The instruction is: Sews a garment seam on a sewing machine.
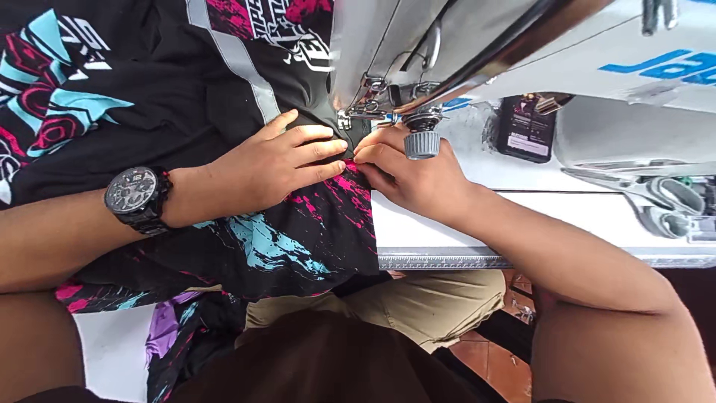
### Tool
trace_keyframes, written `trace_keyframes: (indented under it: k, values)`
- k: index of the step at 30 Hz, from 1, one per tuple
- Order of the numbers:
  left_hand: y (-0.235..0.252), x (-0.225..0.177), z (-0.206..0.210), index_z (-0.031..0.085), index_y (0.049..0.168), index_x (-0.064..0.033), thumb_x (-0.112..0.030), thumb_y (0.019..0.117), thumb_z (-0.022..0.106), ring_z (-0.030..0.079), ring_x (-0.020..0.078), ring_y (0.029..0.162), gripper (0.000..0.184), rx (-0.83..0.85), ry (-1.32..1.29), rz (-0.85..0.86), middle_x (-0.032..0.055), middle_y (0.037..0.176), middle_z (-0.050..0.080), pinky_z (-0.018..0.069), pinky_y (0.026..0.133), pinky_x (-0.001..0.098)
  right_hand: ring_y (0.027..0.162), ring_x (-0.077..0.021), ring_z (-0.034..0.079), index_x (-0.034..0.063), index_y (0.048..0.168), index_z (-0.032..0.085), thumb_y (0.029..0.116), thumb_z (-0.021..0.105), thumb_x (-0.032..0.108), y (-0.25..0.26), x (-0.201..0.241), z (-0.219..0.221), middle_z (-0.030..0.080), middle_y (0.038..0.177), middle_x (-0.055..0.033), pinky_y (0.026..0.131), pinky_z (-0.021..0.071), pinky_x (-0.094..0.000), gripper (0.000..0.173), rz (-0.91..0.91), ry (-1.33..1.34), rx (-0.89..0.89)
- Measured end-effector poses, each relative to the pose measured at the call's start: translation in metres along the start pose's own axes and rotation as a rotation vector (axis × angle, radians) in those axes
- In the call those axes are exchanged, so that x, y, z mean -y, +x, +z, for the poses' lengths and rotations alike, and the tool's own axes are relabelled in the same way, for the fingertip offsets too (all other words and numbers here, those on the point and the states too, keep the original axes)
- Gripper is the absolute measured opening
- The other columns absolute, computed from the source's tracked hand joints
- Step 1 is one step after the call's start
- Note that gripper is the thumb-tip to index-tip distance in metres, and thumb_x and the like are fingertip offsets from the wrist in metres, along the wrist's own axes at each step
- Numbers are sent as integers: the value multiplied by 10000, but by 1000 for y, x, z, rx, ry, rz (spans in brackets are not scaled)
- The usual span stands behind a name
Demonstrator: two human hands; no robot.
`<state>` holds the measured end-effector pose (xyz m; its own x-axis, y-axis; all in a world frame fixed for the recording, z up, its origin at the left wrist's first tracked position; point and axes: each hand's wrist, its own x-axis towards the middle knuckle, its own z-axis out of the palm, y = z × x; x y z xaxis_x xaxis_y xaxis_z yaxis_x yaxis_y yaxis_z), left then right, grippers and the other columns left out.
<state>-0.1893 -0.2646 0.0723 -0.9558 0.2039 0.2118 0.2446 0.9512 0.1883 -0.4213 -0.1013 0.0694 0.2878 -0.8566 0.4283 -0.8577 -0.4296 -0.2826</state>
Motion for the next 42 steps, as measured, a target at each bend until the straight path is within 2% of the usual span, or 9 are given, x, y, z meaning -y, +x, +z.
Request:
trace_keyframes:
  k: [2, 6, 9, 11, 15, 29, 33, 38, 42]
  values:
    - [2, -3, -1, 658, 1340, -65, -3, 1003, 453, 474, 362, 1418, 400, -25, 36, 60, 151, 1477, 565, 314, 1177, 624, 1004, -287, 704, 48, 1020, 753, 997, 585, 128, -2, 0, 1, 743, 1060, -131, 822, 569, -393, 188, -19, -10, -16]
    - [5, -20, -5, 638, 1320, 13, -7, 1024, 423, 565, 335, 1351, 367, -5, 69, 68, 175, 1420, 615, 439, 1141, 433, 1068, -283, 707, 63, 1068, 759, 1023, 563, 111, -3, -1, 2, 754, 1112, -124, 858, 564, -398, 206, -93, -50, -5]
    - [1, -21, -1, 623, 1370, -18, -52, 1034, 415, 543, 330, 1374, 396, -19, 24, 26, 168, 1445, 597, 427, 1148, 454, 1031, -272, 713, 73, 1141, 759, 1017, 543, 66, -4, 3, 1, 754, 1136, -107, 772, 564, -385, 249, -105, -100, 24]
    - [-1, -18, 2, 629, 1376, -41, -81, 1038, 416, 546, 326, 1372, 401, -39, 4, 25, 167, 1444, 599, 426, 1149, 461, 987, -274, 714, 62, 1124, 754, 1008, 535, 49, -3, 9, -2, 754, 1118, -102, 686, 547, -381, 249, -105, -157, 44]
    - [-2, -12, 3, 642, 1384, -76, -125, 1055, 423, 546, 317, 1374, 398, -56, -46, 42, 159, 1440, 604, 404, 1170, 477, 968, -275, 709, 49, 1080, 751, 1013, 515, 46, 0, 12, -5, 750, 1088, -102, 640, 528, -374, 246, -107, -195, 65]
    - [1, 27, 3, 635, 1415, -138, -230, 1078, 408, 502, 295, 1416, 416, -47, -96, 94, 132, 1458, 593, 349, 1211, 484, 1056, -274, 726, 66, 1055, 767, 1005, 523, 93, 2, -12, -4, 764, 1111, -104, 815, 581, -409, 251, -21, -163, 47]
    - [3, 33, 3, 625, 1422, -125, -217, 1070, 403, 510, 313, 1400, 427, -47, -100, 123, 159, 1442, 594, 344, 1209, 480, 1003, -272, 735, 65, 1066, 758, 1016, 504, 83, 3, -16, -3, 768, 1105, -106, 798, 578, -404, 260, -26, -168, 7]
    - [7, 44, -4, 633, 1412, -116, -223, 1066, 391, 535, 308, 1354, 436, -43, -75, 128, 167, 1415, 601, 379, 1169, 445, 841, -287, 729, 71, 1003, 792, 982, 558, 127, 8, -25, -1, 747, 866, -107, 726, 562, -432, 241, 40, -229, 1]
    - [9, 52, -5, 639, 1414, -157, -248, 1073, 402, 538, 275, 1360, 425, -52, -124, 115, 131, 1408, 617, 387, 1169, 402, 850, -297, 732, 79, 1017, 793, 978, 569, 121, 8, -27, -2, 751, 875, -114, 717, 560, -459, 232, 69, -214, 12]
